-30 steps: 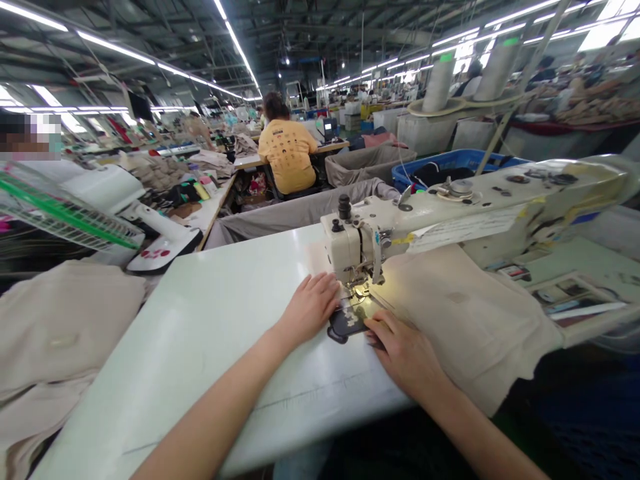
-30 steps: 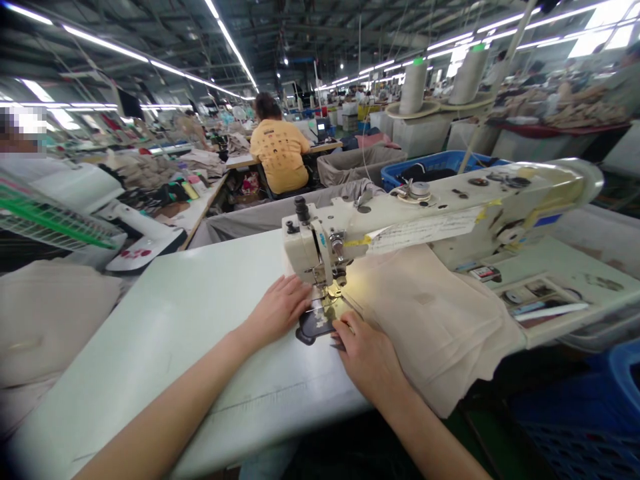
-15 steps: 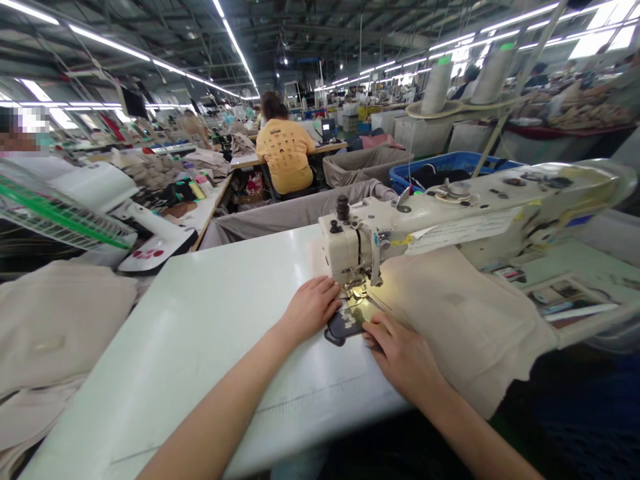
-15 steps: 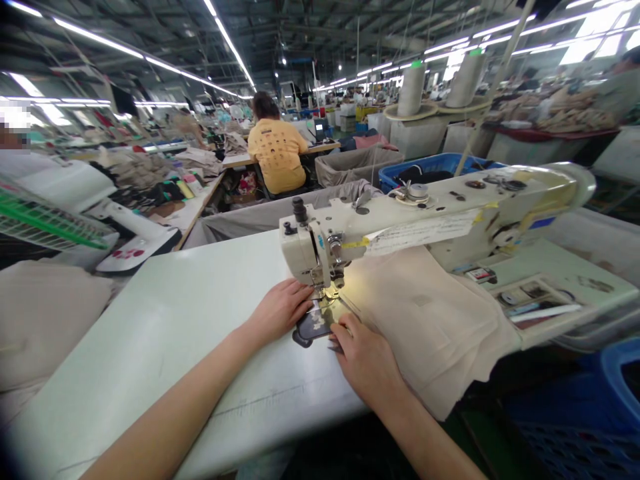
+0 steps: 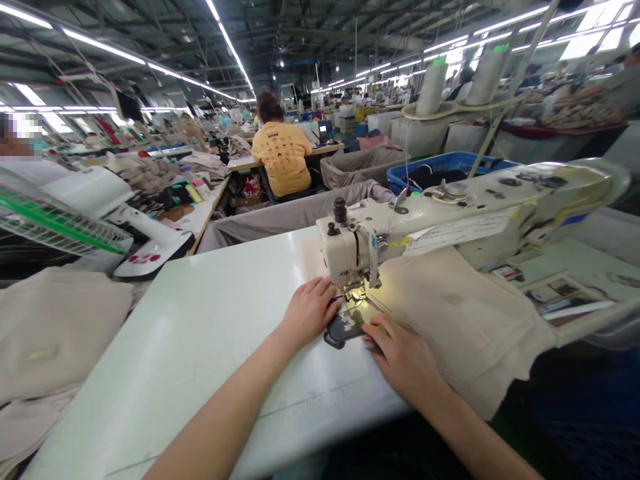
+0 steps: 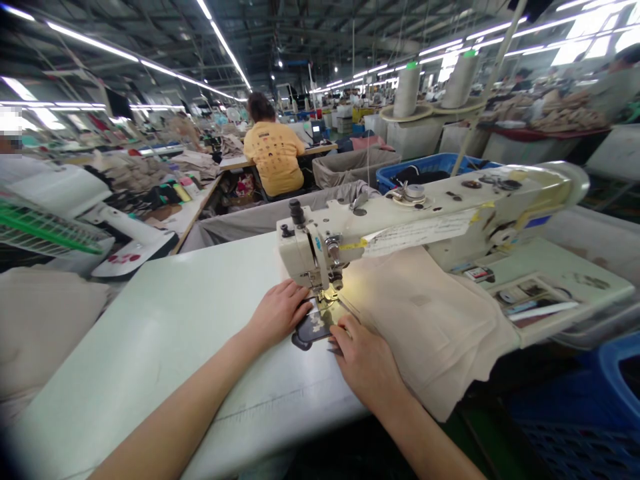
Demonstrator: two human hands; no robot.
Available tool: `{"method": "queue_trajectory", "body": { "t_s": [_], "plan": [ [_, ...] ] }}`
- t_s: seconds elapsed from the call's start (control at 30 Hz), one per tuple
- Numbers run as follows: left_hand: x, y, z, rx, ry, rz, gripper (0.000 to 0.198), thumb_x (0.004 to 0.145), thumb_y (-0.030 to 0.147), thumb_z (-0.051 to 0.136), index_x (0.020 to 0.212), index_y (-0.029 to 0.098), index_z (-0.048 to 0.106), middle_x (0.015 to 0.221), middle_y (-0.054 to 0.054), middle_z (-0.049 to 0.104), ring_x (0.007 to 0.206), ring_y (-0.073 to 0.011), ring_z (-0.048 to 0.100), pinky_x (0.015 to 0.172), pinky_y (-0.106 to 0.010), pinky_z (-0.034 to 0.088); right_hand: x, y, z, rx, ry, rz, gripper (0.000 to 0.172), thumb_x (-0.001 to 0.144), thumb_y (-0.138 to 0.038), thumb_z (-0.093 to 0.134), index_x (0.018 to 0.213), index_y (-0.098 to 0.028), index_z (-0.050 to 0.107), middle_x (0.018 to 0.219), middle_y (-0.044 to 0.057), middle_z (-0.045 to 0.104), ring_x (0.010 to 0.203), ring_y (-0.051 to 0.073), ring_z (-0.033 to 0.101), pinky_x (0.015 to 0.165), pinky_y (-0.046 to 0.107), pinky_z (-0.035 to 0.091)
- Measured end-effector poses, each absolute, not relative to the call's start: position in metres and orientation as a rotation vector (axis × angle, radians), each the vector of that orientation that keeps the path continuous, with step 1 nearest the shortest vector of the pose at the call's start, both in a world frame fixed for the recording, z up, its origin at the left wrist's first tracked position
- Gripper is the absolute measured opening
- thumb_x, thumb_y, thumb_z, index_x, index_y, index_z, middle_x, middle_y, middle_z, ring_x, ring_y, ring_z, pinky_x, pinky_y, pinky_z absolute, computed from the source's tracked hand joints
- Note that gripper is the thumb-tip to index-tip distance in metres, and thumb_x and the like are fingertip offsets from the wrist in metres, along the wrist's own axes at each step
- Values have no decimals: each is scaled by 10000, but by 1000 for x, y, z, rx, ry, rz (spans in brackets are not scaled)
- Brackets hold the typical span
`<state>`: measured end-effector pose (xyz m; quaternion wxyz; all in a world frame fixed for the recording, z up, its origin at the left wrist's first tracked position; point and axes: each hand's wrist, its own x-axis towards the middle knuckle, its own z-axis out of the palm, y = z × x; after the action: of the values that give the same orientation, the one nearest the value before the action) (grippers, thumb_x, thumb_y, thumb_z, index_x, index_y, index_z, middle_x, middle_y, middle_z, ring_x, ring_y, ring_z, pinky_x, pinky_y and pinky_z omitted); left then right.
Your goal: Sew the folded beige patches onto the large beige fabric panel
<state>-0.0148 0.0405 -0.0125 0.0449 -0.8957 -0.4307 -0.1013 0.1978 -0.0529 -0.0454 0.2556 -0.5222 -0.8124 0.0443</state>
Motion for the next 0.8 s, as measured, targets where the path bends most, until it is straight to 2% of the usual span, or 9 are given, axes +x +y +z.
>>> {"method": "queue_trajectory", "body": {
  "t_s": [0.17, 0.3, 0.4, 0.5, 0.6, 0.7, 0.8],
  "plan": [
    [-12, 36, -11, -2665, -1371, -227, 220, 1010, 359, 496, 1125, 211, 613, 1122, -85, 644, 1130, -260, 561, 918, -398, 471, 197, -52, -44, -1435, -2209, 117, 212, 900, -115, 587, 1080, -199, 663, 1066, 67, 674, 851, 187, 689, 685, 276, 554],
    [-11, 28, -3, -2553, -1482, -125, 259, 1003, 362, 504, 1187, 201, 589, 1119, -98, 642, 1051, -276, 581, 820, -395, 485, 197, -52, -43, -1452, -2220, 127, 215, 916, -138, 589, 1108, -196, 665, 1097, 74, 675, 868, 193, 691, 702, 281, 552],
    [-12, 17, 5, -2545, -1513, -40, 229, 1017, 306, 448, 1089, 184, 628, 1009, -102, 643, 942, -269, 598, 764, -387, 492, 198, -53, -41, -1451, -2206, 167, 196, 925, -152, 587, 1096, -199, 669, 1102, 71, 677, 854, 186, 692, 687, 271, 540],
    [-10, 3, 7, -2695, -1423, -23, 220, 1004, 239, 436, 998, 179, 648, 955, -91, 636, 897, -255, 607, 772, -395, 517, 199, -52, -37, -1419, -2159, 250, 131, 939, -165, 573, 1012, -202, 676, 1035, 53, 685, 818, 167, 686, 682, 253, 521],
    [-7, -9, 0, -2805, -1321, -146, 180, 955, 170, 496, 1075, 167, 631, 1145, -111, 640, 1070, -261, 599, 901, -408, 527, 198, -50, -33, -1356, -2114, 289, 135, 939, -149, 555, 982, -209, 668, 993, 40, 688, 839, 162, 678, 717, 246, 509],
    [-4, -13, -8, -2882, -1232, -222, 305, 936, 110, 490, 1227, 141, 575, 1361, -124, 578, 1242, -250, 546, 1042, -396, 481, 197, -50, -28, -1333, -2176, 289, 167, 933, -142, 556, 1041, -216, 661, 1061, 46, 697, 878, 172, 679, 728, 253, 508],
    [-3, -11, -11, -2907, -1228, -193, 371, 936, 116, 487, 1304, 132, 536, 1389, -130, 574, 1277, -263, 534, 1048, -415, 479, 195, -49, -26, -1372, -2255, 290, 151, 941, -156, 559, 1035, -219, 660, 1065, 39, 707, 869, 177, 683, 720, 259, 511]
  ]
}}
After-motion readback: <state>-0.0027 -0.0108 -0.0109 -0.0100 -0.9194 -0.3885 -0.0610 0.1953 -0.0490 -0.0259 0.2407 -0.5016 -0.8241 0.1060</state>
